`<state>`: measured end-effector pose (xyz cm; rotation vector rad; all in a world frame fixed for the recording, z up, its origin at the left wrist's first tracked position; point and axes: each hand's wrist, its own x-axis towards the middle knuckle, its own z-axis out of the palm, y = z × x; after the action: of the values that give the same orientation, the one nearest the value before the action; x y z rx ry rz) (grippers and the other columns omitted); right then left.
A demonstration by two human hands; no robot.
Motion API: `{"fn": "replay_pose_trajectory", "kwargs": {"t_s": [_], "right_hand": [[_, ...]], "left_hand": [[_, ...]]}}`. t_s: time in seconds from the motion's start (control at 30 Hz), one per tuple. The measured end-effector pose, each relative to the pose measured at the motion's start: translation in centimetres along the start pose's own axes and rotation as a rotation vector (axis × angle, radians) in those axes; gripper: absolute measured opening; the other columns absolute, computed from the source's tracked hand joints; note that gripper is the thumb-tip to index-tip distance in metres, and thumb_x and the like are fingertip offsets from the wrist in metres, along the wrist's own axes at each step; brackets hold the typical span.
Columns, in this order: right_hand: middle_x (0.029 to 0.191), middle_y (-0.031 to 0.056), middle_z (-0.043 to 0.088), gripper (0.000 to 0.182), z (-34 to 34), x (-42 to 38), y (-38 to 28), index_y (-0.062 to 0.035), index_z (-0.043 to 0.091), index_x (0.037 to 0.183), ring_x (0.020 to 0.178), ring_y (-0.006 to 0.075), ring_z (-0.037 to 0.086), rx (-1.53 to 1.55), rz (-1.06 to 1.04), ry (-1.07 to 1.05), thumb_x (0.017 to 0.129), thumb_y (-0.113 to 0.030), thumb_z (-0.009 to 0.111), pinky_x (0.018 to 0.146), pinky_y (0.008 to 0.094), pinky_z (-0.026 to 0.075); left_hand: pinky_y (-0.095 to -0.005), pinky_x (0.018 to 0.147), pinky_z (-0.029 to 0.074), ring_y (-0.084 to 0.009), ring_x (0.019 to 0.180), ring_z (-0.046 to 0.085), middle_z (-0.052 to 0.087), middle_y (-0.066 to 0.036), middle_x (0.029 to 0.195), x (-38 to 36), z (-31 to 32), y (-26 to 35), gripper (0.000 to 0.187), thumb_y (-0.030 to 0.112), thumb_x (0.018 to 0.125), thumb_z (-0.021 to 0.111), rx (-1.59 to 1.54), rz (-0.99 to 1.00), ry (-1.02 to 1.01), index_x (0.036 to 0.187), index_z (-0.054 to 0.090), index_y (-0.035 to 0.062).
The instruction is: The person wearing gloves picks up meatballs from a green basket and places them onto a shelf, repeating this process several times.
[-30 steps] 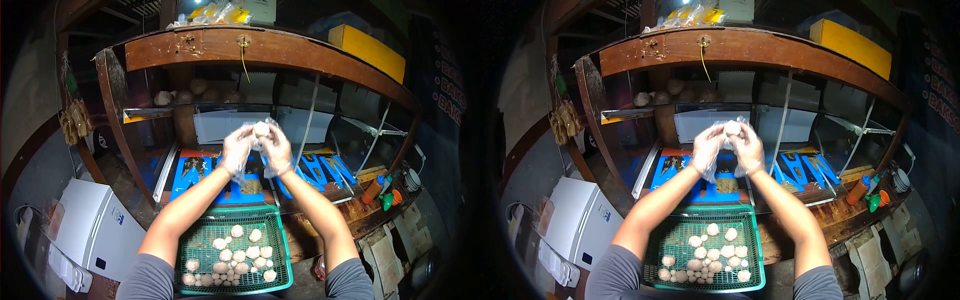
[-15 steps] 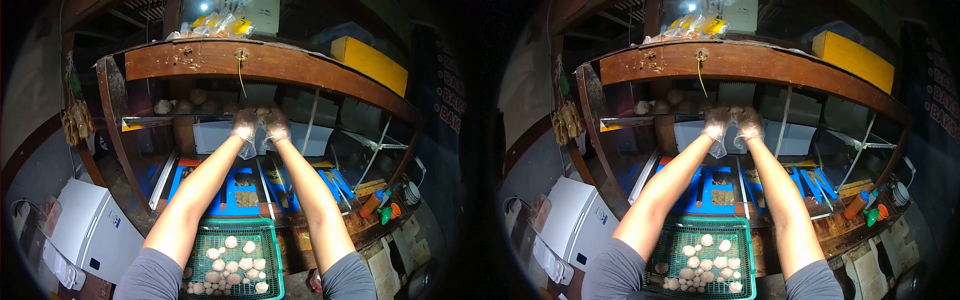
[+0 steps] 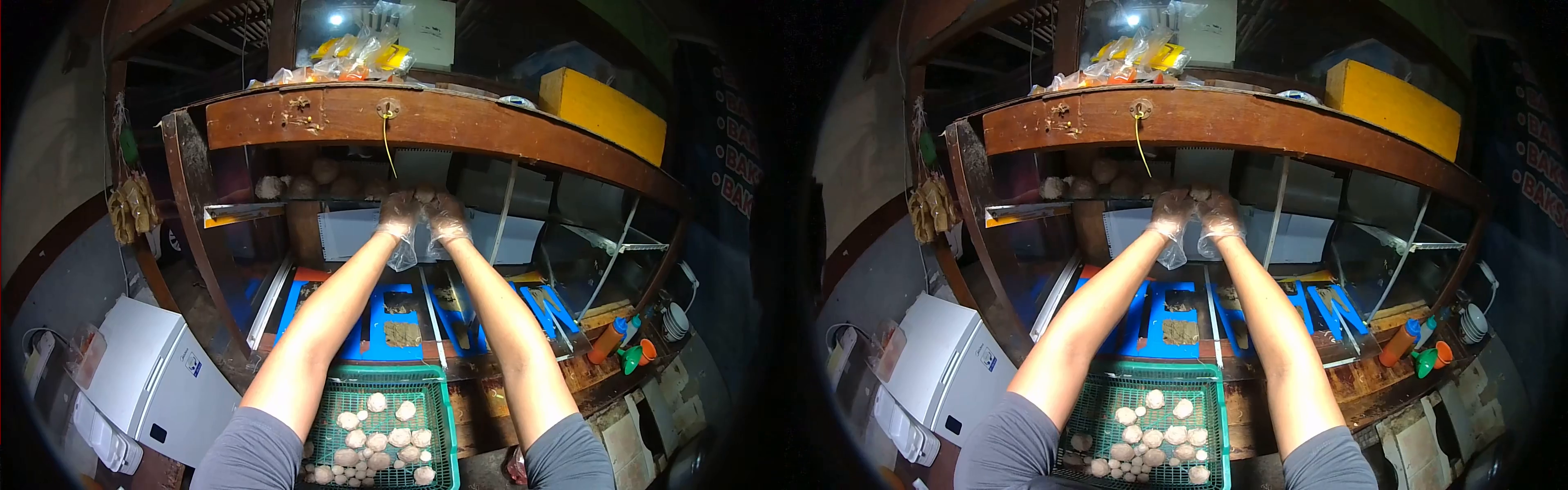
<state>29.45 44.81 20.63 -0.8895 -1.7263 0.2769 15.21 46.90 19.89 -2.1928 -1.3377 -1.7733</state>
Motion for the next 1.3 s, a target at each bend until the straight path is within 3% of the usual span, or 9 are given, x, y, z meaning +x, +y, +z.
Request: {"fn": "replay_pose_trajectory", "kwargs": {"t_s": [0.13,0.33,0.4,0.53,0.6,0.73,0.87,1.07,1.3], "right_hand": [[0.102,0.0236,0.068,0.033,1.7,1.1,4.0,-0.0016,0.064,0.11,0.092,0.032,0.068,0.181,-0.119,0.047,0.081,-0.016,0.067,0.083,0.0363,0.053],[0.101,0.0216,0.069,0.052,0.7,0.8,1.9,-0.0054,0.06,0.124,0.093,0.0365,0.068,-0.289,0.024,-0.05,0.078,-0.028,0.072,0.082,0.0424,0.054],[0.097,0.0167,0.069,0.036,0.4,0.3,0.8,0.0019,0.065,0.111,0.089,0.0238,0.066,-0.218,-0.014,0.004,0.078,-0.011,0.069,0.077,0.0354,0.053],[0.105,0.0193,0.068,0.047,-0.5,-1.3,-0.5,-0.0011,0.062,0.122,0.092,0.0317,0.066,-0.397,-0.102,0.102,0.077,-0.013,0.07,0.082,0.0404,0.053],[0.128,0.0166,0.06,0.055,-0.8,-2.5,-1.2,-0.0151,0.056,0.133,0.116,0.036,0.058,-0.425,-0.033,0.107,0.081,-0.026,0.069,0.099,0.0445,0.048],[0.127,0.0156,0.061,0.059,-2.2,-5.4,-3.9,-0.0138,0.055,0.135,0.115,0.0358,0.058,-0.372,-0.126,0.089,0.08,-0.026,0.07,0.099,0.0446,0.048],[0.124,0.016,0.061,0.057,-3.3,-8.7,-6.9,-0.0084,0.056,0.132,0.115,0.0358,0.058,-0.372,-0.253,0.08,0.079,-0.027,0.07,0.097,0.0441,0.048],[0.12,0.0184,0.062,0.055,-4.1,-14.4,-9.0,-0.0034,0.057,0.128,0.11,0.0373,0.06,-0.266,-0.252,-0.043,0.081,-0.027,0.07,0.095,0.0434,0.048],[0.126,0.0201,0.062,0.056,-4.4,-22.8,-11.9,-0.0001,0.059,0.126,0.113,0.0359,0.061,-0.099,-0.022,-0.131,0.078,-0.023,0.074,0.098,0.0413,0.047]], "left_hand": [[-0.0441,0.085,0.05,-0.0391,0.099,0.065,0.068,-0.024,0.102,-0.4,-0.7,0.0,0.03,0.025,0.083,0.057,-0.013,-0.013,-0.079,0.101,0.066,0.0031],[-0.0412,0.092,0.05,-0.0399,0.109,0.063,0.066,-0.027,0.113,-0.8,-2.4,2.3,0.046,0.027,0.081,0.059,0.121,-0.064,-0.145,0.116,0.066,-0.0015],[-0.0408,0.094,0.051,-0.0398,0.11,0.063,0.065,-0.028,0.115,-0.8,-2.4,1.8,0.049,0.026,0.081,0.059,0.14,-0.065,-0.16,0.12,0.065,-0.0024],[-0.039,0.094,0.051,-0.0348,0.107,0.065,0.067,-0.025,0.113,-1.4,-2.3,0.6,0.045,0.022,0.08,0.063,-0.121,-0.032,-0.003,0.118,0.065,-0.0022],[-0.038,0.094,0.051,-0.0331,0.106,0.066,0.067,-0.024,0.113,-2.1,-3.3,1.6,0.045,0.019,0.08,0.064,-0.228,-0.068,0.031,0.119,0.064,-0.0026],[-0.0323,0.091,0.052,-0.025,0.103,0.067,0.068,-0.019,0.115,-4.6,-6.4,3.4,0.041,0.008,0.083,0.064,-0.171,0.098,0.185,0.122,0.063,-0.003],[-0.0322,0.087,0.053,-0.0265,0.101,0.068,0.067,-0.02,0.115,-8.7,-10.1,4.0,0.036,0.008,0.084,0.063,-0.311,-0.092,0.029,0.119,0.065,-0.002],[-0.0343,0.09,0.054,-0.0254,0.103,0.067,0.065,-0.016,0.117,-15.4,-15.9,5.7,0.038,0.007,0.083,0.069,-0.217,0.034,-0.188,0.12,0.064,-0.0006],[-0.0359,0.096,0.051,-0.0266,0.112,0.064,0.065,-0.016,0.122,-23.6,-22.0,8.3,0.038,0.009,0.083,0.072,-0.215,-0.078,-0.336,0.119,0.066,-0.0001]]}}
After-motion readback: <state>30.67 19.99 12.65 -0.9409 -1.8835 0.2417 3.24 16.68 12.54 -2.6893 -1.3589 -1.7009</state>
